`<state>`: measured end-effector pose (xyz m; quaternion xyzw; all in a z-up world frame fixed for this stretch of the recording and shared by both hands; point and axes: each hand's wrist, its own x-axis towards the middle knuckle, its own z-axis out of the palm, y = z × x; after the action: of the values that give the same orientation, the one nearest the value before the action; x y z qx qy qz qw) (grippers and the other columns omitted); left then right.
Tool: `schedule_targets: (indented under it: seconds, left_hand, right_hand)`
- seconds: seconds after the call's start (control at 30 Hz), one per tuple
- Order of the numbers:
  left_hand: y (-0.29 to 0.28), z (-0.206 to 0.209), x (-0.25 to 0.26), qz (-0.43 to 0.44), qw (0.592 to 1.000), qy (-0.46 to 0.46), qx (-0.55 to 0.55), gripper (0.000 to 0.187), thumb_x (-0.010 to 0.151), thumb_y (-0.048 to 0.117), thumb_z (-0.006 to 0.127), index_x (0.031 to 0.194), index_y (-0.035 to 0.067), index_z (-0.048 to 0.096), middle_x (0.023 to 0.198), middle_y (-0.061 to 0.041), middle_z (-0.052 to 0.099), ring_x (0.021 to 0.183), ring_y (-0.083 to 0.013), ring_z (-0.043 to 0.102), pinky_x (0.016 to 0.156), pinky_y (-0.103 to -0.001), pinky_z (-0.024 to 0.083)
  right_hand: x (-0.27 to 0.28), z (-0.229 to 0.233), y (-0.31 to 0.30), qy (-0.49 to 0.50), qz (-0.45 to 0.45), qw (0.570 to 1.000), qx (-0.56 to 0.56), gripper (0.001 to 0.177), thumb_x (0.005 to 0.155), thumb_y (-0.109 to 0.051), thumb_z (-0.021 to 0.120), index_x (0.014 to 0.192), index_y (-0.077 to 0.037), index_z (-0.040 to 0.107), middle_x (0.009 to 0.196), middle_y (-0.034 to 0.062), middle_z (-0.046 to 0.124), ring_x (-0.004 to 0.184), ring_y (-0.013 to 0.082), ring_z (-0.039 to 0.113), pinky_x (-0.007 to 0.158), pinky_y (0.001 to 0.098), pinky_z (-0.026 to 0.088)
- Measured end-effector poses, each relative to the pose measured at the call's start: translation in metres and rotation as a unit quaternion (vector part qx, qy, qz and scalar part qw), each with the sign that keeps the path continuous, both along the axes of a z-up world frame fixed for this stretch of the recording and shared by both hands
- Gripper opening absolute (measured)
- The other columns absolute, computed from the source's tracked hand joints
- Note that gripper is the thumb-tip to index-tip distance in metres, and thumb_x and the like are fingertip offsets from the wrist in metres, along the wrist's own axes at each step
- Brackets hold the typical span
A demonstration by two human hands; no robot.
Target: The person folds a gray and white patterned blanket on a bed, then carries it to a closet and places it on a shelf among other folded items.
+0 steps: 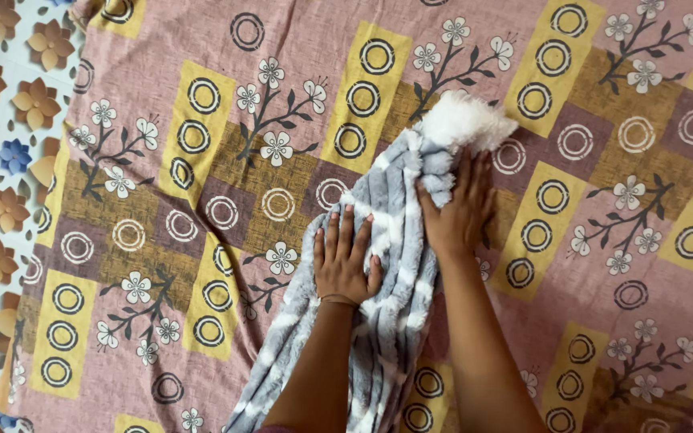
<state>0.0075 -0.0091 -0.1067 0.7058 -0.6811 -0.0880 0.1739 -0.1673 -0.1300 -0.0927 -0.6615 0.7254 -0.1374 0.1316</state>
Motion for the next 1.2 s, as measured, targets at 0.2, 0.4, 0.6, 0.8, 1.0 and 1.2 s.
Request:
schedule_targets:
  seconds: [0.2,0.4,0.6,0.8,1.0,1.2]
  left_hand:
    - [0.000,0.003,0.000,0.003,1.000,0.000,-0.011,0.061,0.094,0.041,0.042,0.153,0.023,0.051,0.164,-0.013,0.041,0.151,-0.0350,0.038,0.125,-0.053,0.022]
    - [0.001,0.001,-0.001,0.003,1.000,0.001,-0.017,0.060,0.095,0.040,0.044,0.152,0.022,0.052,0.163,-0.014,0.043,0.151,-0.0352,0.038,0.125,-0.053,0.022]
    - [-0.001,0.002,0.000,0.004,0.999,0.014,-0.029,0.062,0.094,0.040,0.045,0.152,0.021,0.052,0.162,-0.014,0.044,0.150,-0.0358,0.039,0.125,-0.053,0.023]
    - [0.000,0.004,-0.001,0.004,0.999,0.011,-0.043,0.061,0.095,0.040,0.045,0.152,0.021,0.052,0.162,-0.014,0.044,0.150,-0.0359,0.040,0.125,-0.054,0.023]
    - [-0.001,0.004,0.000,-0.002,0.999,0.000,-0.048,0.063,0.094,0.040,0.046,0.154,0.022,0.050,0.161,-0.014,0.046,0.149,-0.0363,0.041,0.124,-0.054,0.024]
    - [0.001,0.001,0.001,0.001,0.998,0.023,-0.064,0.064,0.093,0.042,0.049,0.153,0.021,0.051,0.159,-0.014,0.047,0.146,-0.0361,0.042,0.125,-0.054,0.024]
  right_hand:
    - [-0.008,-0.021,-0.003,-0.008,0.004,0.999,0.034,0.100,0.093,-0.056,0.074,0.166,-0.013,0.022,0.173,0.0164,0.014,0.158,0.0374,0.019,0.125,0.0625,0.014]
    - [-0.011,-0.008,-0.015,-0.099,0.051,0.993,-0.049,0.102,0.095,-0.061,0.067,0.170,-0.013,0.017,0.174,0.0224,0.012,0.160,0.0453,0.021,0.125,0.0606,0.024]
    - [-0.024,0.002,-0.032,-0.145,0.046,0.988,0.026,0.097,0.096,-0.066,0.057,0.167,-0.013,0.018,0.173,0.0231,0.012,0.156,0.0455,0.023,0.122,0.0558,0.027]
    - [-0.018,-0.003,0.044,-0.233,-0.014,0.970,-0.069,0.084,0.109,-0.060,0.049,0.169,-0.010,0.020,0.176,0.0223,0.023,0.165,0.0433,0.025,0.135,0.0544,0.020]
    - [0.033,0.006,0.155,-0.200,-0.114,0.972,0.053,0.105,0.091,-0.063,0.064,0.164,-0.003,0.017,0.166,0.0269,0.024,0.152,0.0476,0.028,0.121,0.0594,0.023]
    - [0.015,-0.027,0.147,-0.151,-0.122,0.979,-0.059,0.103,0.084,-0.064,0.078,0.155,-0.001,0.038,0.156,0.0277,0.044,0.146,0.0467,0.039,0.118,0.0576,0.032]
